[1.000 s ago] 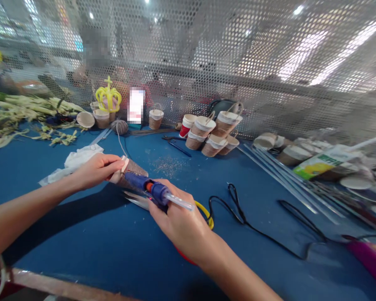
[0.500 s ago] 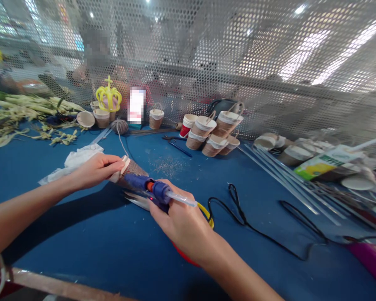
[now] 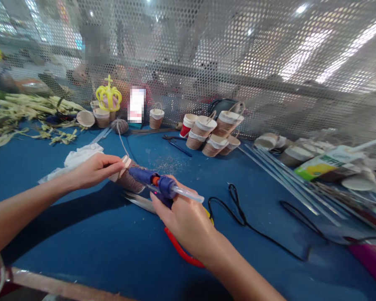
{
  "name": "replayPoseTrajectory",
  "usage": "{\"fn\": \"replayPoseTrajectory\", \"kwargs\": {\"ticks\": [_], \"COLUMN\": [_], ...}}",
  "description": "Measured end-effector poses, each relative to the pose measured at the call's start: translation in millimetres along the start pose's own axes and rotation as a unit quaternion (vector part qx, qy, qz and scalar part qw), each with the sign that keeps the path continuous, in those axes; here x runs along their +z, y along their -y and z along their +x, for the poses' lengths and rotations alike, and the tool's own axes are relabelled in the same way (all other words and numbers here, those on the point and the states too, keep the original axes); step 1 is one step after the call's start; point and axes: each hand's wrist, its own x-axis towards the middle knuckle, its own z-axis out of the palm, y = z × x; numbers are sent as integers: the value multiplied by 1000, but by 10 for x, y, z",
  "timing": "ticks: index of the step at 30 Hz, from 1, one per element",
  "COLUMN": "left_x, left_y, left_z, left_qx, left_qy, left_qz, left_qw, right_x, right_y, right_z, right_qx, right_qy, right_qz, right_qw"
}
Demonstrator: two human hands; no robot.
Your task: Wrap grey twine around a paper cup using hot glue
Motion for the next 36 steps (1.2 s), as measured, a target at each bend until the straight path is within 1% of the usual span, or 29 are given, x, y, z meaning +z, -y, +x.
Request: {"fn": "replayPoseTrajectory", "kwargs": {"ticks": [2,7,10,14,19,22,28,32,36], "left_x": [-4,-12,-18,-26,-38,-48,-58,-61,-63], "left_y": [-3,5,7,5,-8,-16,-23,-41,-45], "left_z": [-3,-5,-9,-11,-10,-11,-10,-15,-18], "left_qx": [4,13,23,35,51,54,66,59,57], "left_qy": [1,-3,2,5,7,14,15,22,18], "left_qz": [13,56,63,84,95,93,124,116,133], "left_qw": [1000,998,998,996,994,994,990,991,989], "right_x": [-13,-31,-45,-46,-53,-74,-52,-45,-48], "right_y": [5,27,36,41,41,40,29,26,26], "right_z": [3,-5,2,-5,4,14,-21,-23,-29], "right_qx": [7,-12,-6,-5,-7,-10,-8,-1,-5], "right_qy": [1,1,-12,-14,-19,-12,-3,-12,11], "right_qz": [-5,13,1,-10,-2,7,-3,-9,4], "right_qw": [1000,1000,1000,1000,1000,1000,1000,1000,1000]}}
